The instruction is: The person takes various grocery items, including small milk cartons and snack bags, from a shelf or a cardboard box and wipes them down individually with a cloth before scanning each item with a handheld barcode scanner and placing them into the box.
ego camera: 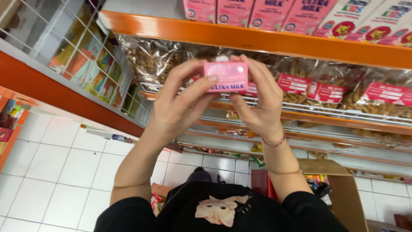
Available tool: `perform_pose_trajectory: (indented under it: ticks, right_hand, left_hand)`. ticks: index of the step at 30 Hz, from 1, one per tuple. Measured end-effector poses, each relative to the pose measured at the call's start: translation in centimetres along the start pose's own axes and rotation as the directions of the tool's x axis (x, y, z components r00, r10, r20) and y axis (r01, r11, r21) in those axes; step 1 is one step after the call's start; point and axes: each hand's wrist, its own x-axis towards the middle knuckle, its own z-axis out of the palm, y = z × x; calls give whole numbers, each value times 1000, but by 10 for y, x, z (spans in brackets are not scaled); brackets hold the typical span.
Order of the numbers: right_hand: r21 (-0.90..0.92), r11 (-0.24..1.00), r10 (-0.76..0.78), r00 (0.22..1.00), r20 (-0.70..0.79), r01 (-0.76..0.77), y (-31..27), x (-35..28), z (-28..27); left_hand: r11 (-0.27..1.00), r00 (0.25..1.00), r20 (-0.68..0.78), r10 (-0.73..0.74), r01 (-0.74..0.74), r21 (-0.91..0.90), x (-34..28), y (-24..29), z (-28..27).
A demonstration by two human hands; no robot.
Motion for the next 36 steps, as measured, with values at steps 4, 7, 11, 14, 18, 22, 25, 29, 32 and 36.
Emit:
perform_pose_trajectory:
  ticks: [4,7,11,14,18,22,25,29,32,36]
  right_hand:
    - [-511,842,-229,972,-49,173,6,55,21]
    - [-699,705,-221,974,-56,119,12,84,25]
    - [-726,683,-157,987,-39,80,17,104,25]
    - [-761,642,-142,990,7,97,20,109,29]
    - [-764,639,-142,990,0,92,24,111,32]
    - [-767,637,-142,990,-19,77,28,110,32]
    - [-756,649,-169,985,-39,82,30,111,34]
    - [-765,640,-183,981,-66,68,32,111,39]
    - [-776,627,-194,978,-83,59,34,112,41]
    - [-792,608,-215,971,-101,53,38,113,43]
  left_hand:
    - [999,986,-165,-37,39,7,13,-41,-18]
    - [998,977,-209,-52,55,6,25,-65,-18]
    - [996,978,-200,-64,49,-75,38,-82,-9]
    - [992,982,-173,-74,54,-115,43,-89,-7]
    - [991,987,-152,-57,38,-126,47,-96,-7]
    - [986,988,-131,-78,56,-159,49,-102,-4]
    - [984,987,-128,-92,70,-164,51,-106,-1]
    - [982,986,-134,-99,75,-175,54,-110,1]
    - [983,986,-136,-94,70,-167,56,-114,1]
    - [983,985,-140,-105,81,-164,58,-116,2]
